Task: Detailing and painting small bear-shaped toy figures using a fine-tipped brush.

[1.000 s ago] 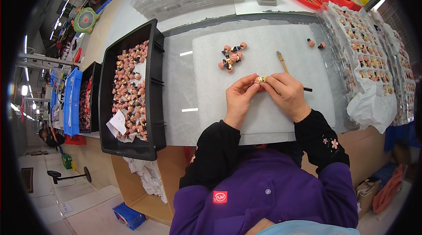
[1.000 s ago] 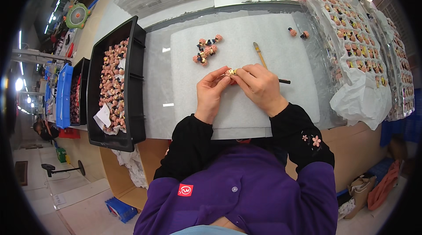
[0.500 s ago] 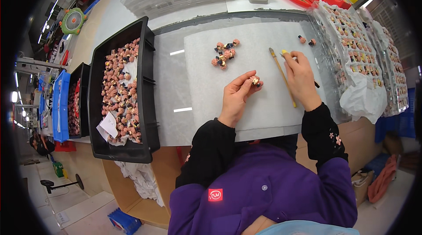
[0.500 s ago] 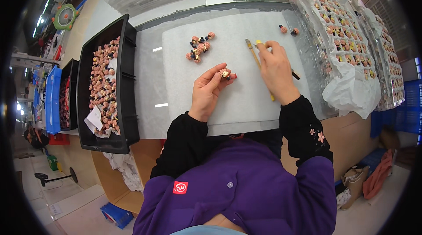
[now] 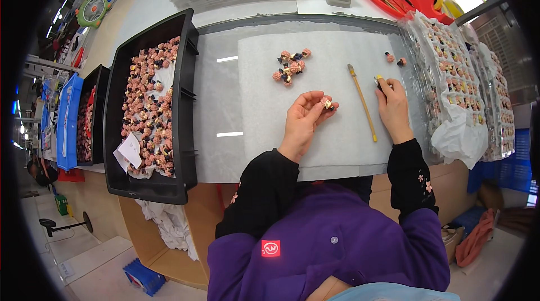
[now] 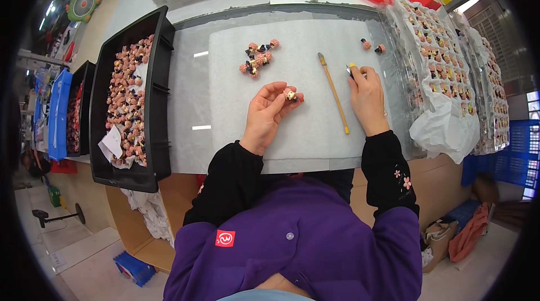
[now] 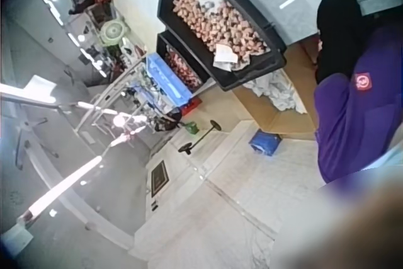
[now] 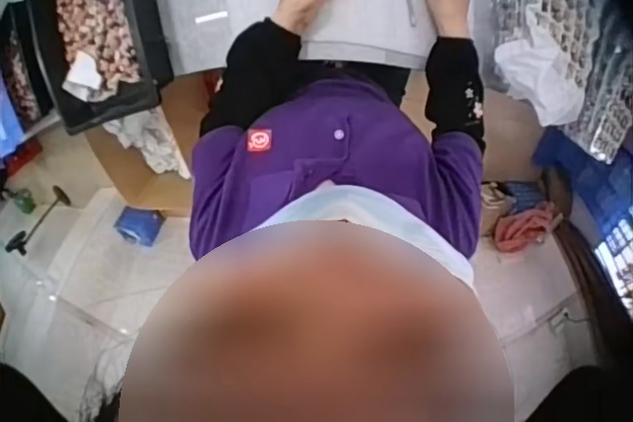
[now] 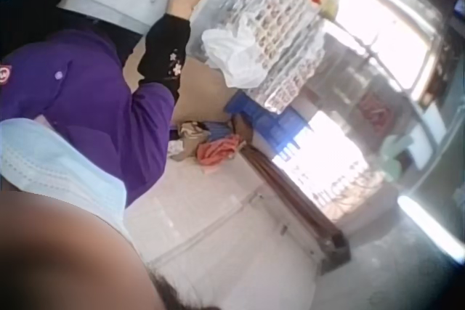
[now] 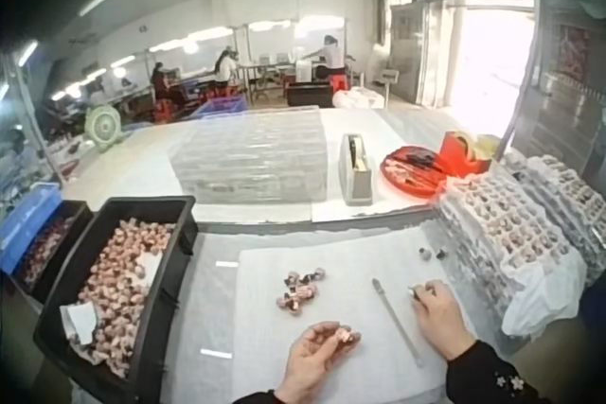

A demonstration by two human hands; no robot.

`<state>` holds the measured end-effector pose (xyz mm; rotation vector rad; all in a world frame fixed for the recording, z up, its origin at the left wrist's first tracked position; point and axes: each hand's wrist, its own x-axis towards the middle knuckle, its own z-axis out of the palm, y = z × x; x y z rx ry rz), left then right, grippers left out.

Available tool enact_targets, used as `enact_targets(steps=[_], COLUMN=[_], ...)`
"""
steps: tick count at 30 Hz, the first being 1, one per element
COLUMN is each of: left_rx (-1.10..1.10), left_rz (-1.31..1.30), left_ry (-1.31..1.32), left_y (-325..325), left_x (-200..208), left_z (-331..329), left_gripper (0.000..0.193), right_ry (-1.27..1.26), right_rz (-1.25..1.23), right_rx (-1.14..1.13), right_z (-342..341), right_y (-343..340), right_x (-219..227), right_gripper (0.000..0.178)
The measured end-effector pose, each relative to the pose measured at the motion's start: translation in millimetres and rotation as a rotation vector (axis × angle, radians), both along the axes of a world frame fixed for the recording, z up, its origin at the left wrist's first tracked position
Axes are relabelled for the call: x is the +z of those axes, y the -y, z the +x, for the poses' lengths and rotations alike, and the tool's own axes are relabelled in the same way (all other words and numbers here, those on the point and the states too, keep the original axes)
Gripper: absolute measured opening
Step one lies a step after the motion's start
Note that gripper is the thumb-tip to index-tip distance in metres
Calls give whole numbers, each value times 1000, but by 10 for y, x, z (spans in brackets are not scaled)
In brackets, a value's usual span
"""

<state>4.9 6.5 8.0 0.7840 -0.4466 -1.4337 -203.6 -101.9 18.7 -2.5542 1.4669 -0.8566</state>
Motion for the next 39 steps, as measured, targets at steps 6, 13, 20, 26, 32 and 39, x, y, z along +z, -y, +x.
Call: enact_targets(steps=[6,13,20,26,32,39], left_rx=[9,-27,-30,-7,0,-11], left_rz=[1,25,26,19,38,46], left_ry=[-7,10,-2,-18,-37,-49], left_y=[7,7,14,20,20,23], left_x=[56,2,-33,-45,-29,-41], left_z=[-22,1,0,-11,-8,0], left_gripper=[25,30,30,29,28,29], right_ry=[2,188,202,183,137,125], right_rz=[-12,70,27,-56,-116,-82], right_rx=[6,147,401,423,422,389], right_z=[-15,189,498,603,620,642], right_y=[6,-198,-466,-502,-502,-507], right_x=[-1,177,306,285,295,307], right_gripper=[25,21,17,17,19,17])
